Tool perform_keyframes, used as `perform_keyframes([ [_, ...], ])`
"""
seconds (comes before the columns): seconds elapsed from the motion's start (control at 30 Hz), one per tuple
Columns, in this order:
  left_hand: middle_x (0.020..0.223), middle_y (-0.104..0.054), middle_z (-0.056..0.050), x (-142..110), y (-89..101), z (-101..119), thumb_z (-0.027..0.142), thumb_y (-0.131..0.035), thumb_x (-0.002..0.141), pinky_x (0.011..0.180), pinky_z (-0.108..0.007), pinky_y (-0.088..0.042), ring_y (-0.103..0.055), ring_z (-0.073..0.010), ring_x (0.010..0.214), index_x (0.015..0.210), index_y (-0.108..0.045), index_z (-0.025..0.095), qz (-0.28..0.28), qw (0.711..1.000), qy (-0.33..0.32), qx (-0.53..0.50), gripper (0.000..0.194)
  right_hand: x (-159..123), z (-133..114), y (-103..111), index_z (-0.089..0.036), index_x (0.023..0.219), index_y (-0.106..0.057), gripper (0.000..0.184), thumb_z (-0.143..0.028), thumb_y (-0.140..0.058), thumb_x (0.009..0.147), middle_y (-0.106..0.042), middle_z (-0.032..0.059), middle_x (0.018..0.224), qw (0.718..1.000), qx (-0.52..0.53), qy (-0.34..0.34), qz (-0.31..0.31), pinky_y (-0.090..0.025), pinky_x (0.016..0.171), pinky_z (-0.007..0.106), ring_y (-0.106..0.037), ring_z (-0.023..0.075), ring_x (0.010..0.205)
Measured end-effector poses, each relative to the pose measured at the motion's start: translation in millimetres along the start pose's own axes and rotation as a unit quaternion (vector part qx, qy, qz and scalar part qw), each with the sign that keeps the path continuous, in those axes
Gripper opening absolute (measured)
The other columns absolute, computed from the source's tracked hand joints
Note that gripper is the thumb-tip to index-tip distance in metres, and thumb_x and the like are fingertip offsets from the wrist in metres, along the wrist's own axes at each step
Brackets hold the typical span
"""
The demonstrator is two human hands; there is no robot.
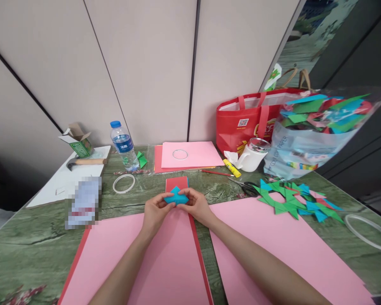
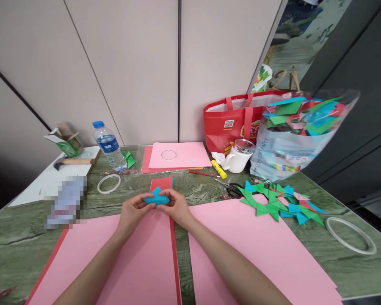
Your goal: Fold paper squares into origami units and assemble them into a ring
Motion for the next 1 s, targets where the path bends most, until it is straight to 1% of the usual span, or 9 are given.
perform_keyframes([
  [0.17, 0.085, -0.069, -0.007, -2, -1.9, 1, 0.019, -0.067, 0.06, 0.074, -0.034, -0.052, -0.065, -0.0208, 0.076, 0.087, -0.063, 0.013, -0.003, 0.999, -0.025, 0.038, 0.027, -2, -6, 1, -0.019, 0.09, -0.055, 0.027, -0.022, -0.065, 0.064, -0.059, 0.0016, 0.084, 0.998, -0.063, 0.017, 0.012, -0.046, 0.061, 0.025, -0.057, 0.0156, 0.075],
  [0.3, 0.085, -0.068, -0.006, -5, -1.6, 15, 0.021, -0.064, 0.064, 0.075, -0.035, -0.051, -0.064, -0.0202, 0.077, 0.088, -0.065, 0.017, 0.014, 0.984, -0.108, 0.139, 0.024, -4, -19, 2, -0.02, 0.087, -0.061, 0.018, -0.021, -0.062, 0.069, -0.058, 0.0028, 0.082, 0.987, -0.145, 0.062, 0.03, -0.046, 0.06, 0.026, -0.056, 0.0156, 0.073],
  [0.43, 0.088, -0.064, -0.007, -10, -2.4, 30, 0.024, -0.062, 0.066, 0.068, -0.031, -0.051, -0.061, -0.0202, 0.081, 0.074, -0.066, 0.018, 0.033, 0.96, -0.183, 0.21, 0.011, -6, -28, 4, -0.021, 0.08, -0.065, 0.01, -0.021, -0.061, 0.071, -0.053, 0.0063, 0.09, 0.981, -0.155, 0.108, 0.049, -0.047, 0.057, 0.025, -0.053, 0.0167, 0.079],
  [0.5, 0.087, -0.064, -0.007, -8, -2.0, 28, 0.027, -0.063, 0.066, 0.066, -0.029, -0.051, -0.061, -0.0207, 0.082, 0.068, -0.064, 0.017, 0.027, 0.969, -0.159, 0.188, 0.01, -5, -25, 5, -0.02, 0.077, -0.064, 0.008, -0.023, -0.061, 0.071, -0.055, 0.0059, 0.09, 0.986, -0.13, 0.092, 0.045, -0.047, 0.059, 0.026, -0.054, 0.0166, 0.079],
  [0.6, 0.069, -0.065, -0.004, -3, -5.0, 10, 0.03, -0.063, 0.066, 0.06, -0.029, -0.051, -0.063, -0.0184, 0.065, 0.07, -0.061, 0.015, -0.014, 0.994, -0.047, 0.1, 0.016, -2, -12, 6, -0.019, 0.081, -0.059, 0.016, -0.026, -0.064, 0.068, -0.058, 0.001, 0.075, 0.998, -0.048, 0.028, 0.035, -0.048, 0.061, 0.026, -0.056, 0.0141, 0.068],
  [0.7, 0.061, -0.066, -0.004, -4, -9.2, -3, 0.032, -0.065, 0.064, 0.055, -0.027, -0.051, -0.062, -0.0168, 0.056, 0.072, -0.059, 0.013, -0.04, 0.998, 0.037, 0.035, 0.022, 0, -2, 7, -0.018, 0.083, -0.055, 0.022, -0.031, -0.065, 0.067, -0.055, -0.0023, 0.064, 0.999, 0.018, -0.02, 0.035, -0.046, 0.054, 0.024, -0.054, 0.0115, 0.057],
  [0.8, 0.063, -0.067, -0.005, -6, -15.0, -8, 0.032, -0.066, 0.063, 0.055, -0.025, -0.05, -0.062, -0.0153, 0.057, 0.071, -0.061, 0.012, -0.069, 0.995, 0.063, 0.038, 0.022, 1, 1, 8, -0.018, 0.083, -0.052, 0.023, -0.032, -0.063, 0.068, -0.051, -0.0048, 0.059, 0.999, 0.03, -0.028, 0.034, -0.044, 0.048, 0.022, -0.05, 0.0093, 0.05],
  [0.9, 0.065, -0.067, -0.005, -10, -23.9, -11, 0.033, -0.066, 0.064, 0.054, -0.025, -0.05, -0.062, -0.0151, 0.057, 0.07, -0.063, 0.012, -0.116, 0.989, 0.078, 0.054, 0.022, 2, 3, 9, -0.02, 0.082, -0.047, 0.031, -0.027, -0.069, 0.062, -0.047, -0.0085, 0.055, 0.998, 0.037, -0.025, 0.041, -0.041, 0.044, 0.019, -0.046, 0.0078, 0.046],
  [1.0, 0.061, -0.067, -0.006, -11, -24.6, -14, 0.033, -0.065, 0.065, 0.052, -0.024, -0.05, -0.062, -0.0148, 0.055, 0.068, -0.063, 0.012, -0.119, 0.987, 0.098, 0.049, 0.021, 2, 1, 10, -0.019, 0.073, -0.048, 0.024, -0.027, -0.068, 0.063, -0.049, -0.007, 0.057, 0.998, 0.022, -0.013, 0.049, -0.04, 0.045, 0.019, -0.047, 0.0076, 0.048],
])
Point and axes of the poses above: each hand's wrist, its own x-axis towards the middle knuckle, its own y-axis out of the back of the hand, z = x × y, the point moved 9 cm from there along x, towards the middle knuckle
